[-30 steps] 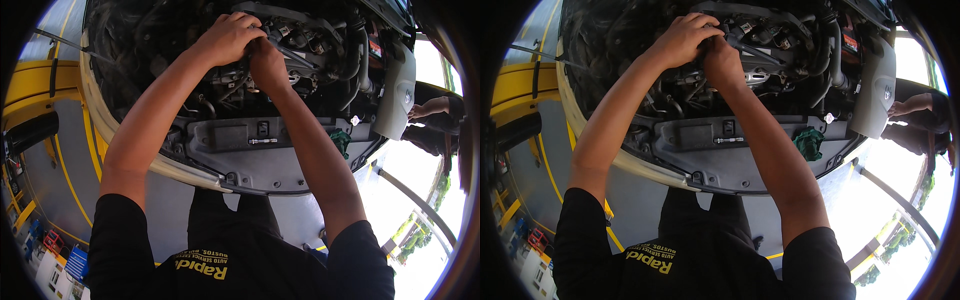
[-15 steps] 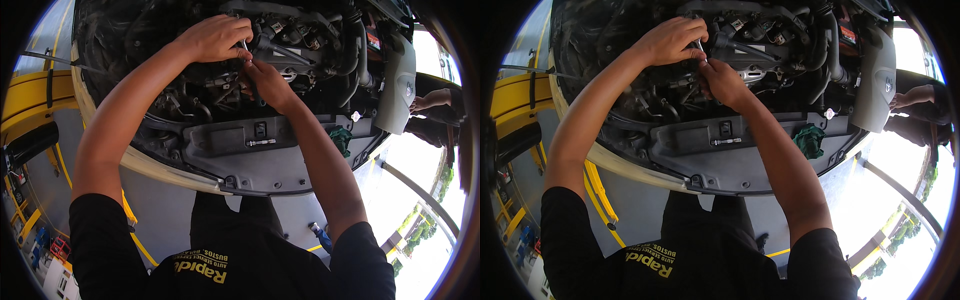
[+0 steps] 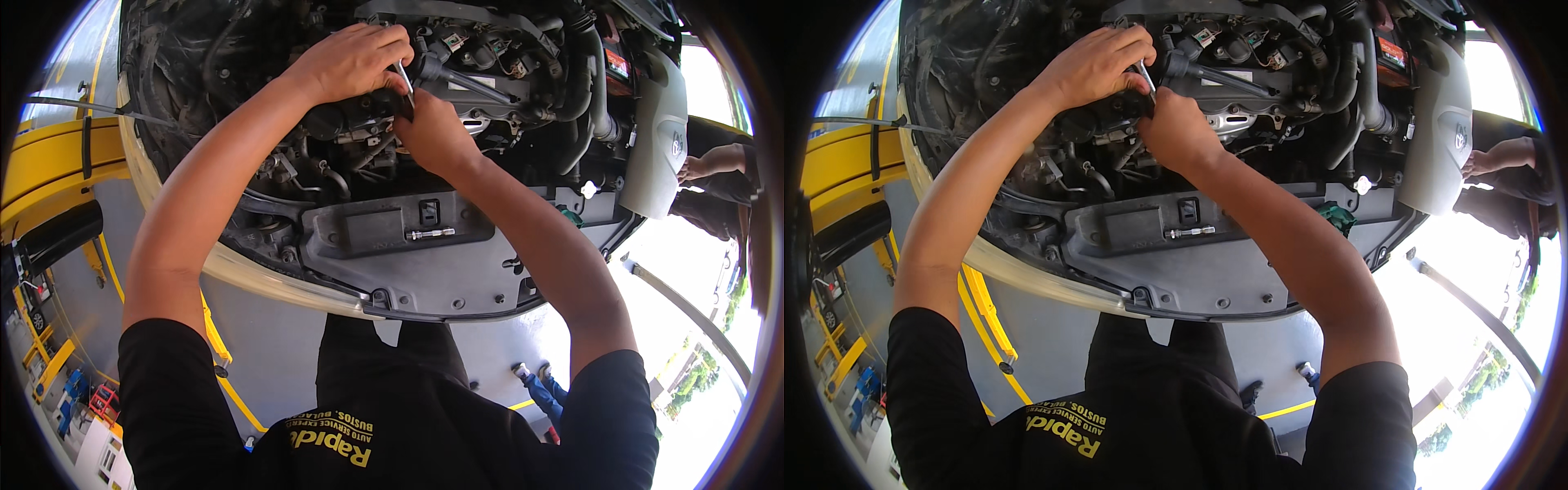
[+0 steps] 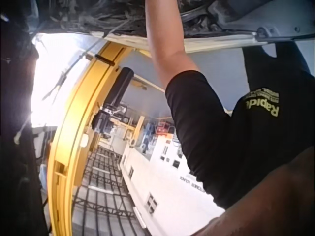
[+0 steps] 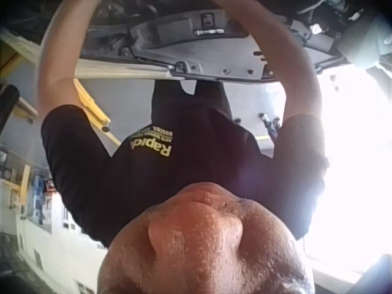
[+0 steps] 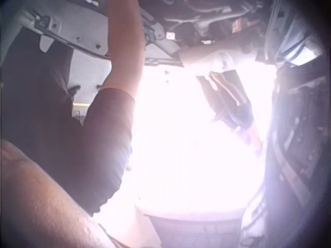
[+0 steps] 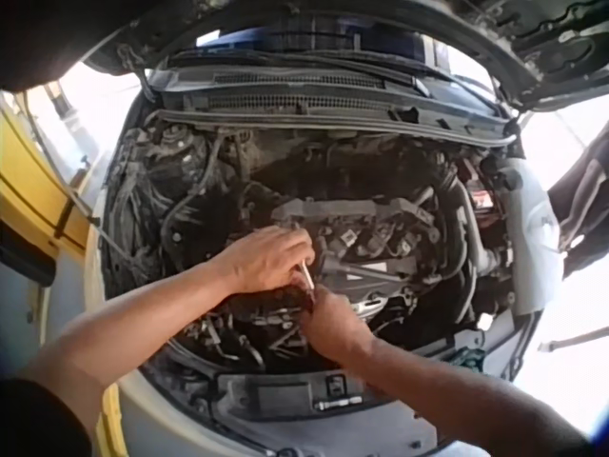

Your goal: The person disconnects electrical connectors and unscrews bolts to remove ignition coils from a car engine using a socket wrench and their hands.

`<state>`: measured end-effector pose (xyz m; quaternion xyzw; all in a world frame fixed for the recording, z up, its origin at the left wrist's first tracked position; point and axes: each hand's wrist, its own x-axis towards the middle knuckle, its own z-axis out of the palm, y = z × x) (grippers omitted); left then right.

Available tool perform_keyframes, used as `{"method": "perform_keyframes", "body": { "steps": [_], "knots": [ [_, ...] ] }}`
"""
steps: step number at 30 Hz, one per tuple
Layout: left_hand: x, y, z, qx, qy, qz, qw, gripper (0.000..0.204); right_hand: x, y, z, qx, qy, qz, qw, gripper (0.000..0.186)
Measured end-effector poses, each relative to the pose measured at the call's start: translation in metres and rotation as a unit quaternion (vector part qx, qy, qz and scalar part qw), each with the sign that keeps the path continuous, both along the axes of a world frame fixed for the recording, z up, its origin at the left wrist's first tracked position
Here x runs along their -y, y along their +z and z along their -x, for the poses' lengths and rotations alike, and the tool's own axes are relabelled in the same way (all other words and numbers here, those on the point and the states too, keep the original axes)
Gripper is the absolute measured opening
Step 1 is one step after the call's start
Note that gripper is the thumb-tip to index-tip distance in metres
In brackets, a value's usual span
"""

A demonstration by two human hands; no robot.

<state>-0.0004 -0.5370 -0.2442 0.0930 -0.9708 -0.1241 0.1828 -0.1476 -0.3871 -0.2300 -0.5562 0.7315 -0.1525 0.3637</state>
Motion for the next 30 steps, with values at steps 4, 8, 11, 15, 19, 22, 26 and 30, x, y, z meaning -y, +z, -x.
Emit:
{"method": "perform_keyframes", "body": {
  "steps": [4,8,11,15,19,22,26,30],
  "knots": [
    [-0.002,-0.003,0.001,-0.008,0.008,0.010,1.000,0.041,0.002,0.001,0.004,0.010,0.005,-0.005,1.000,0.032],
    [-0.002,-0.006,0.001,-0.032,0.009,0.034,0.999,0.040,0.003,-0.003,0.006,-0.002,0.021,0.008,1.000,0.031],
    [-0.003,-0.008,0.002,-0.032,0.011,0.045,0.998,0.040,0.003,-0.003,0.007,0.001,0.030,0.014,0.999,0.031],
    [-0.003,-0.007,0.008,-0.049,0.004,0.060,0.997,0.038,0.003,-0.005,0.015,-0.028,0.056,0.021,0.998,0.030],
    [-0.016,-0.020,0.018,-0.075,0.120,0.029,0.990,0.036,0.032,0.014,0.066,-0.127,0.184,0.012,0.975,0.026],
    [-0.022,-0.017,0.014,-0.082,0.118,-0.016,0.990,0.036,0.024,0.007,0.057,-0.169,0.156,0.031,0.973,0.025],
    [-0.015,-0.003,0.016,0.012,0.113,-0.087,0.990,0.030,0.029,0.017,0.072,-0.220,0.199,0.035,0.954,0.028],
    [-0.003,-0.005,-0.002,-0.018,0.077,0.013,0.997,0.033,0.012,0.042,0.032,-0.111,0.163,-0.016,0.980,0.033]
  ]
}}
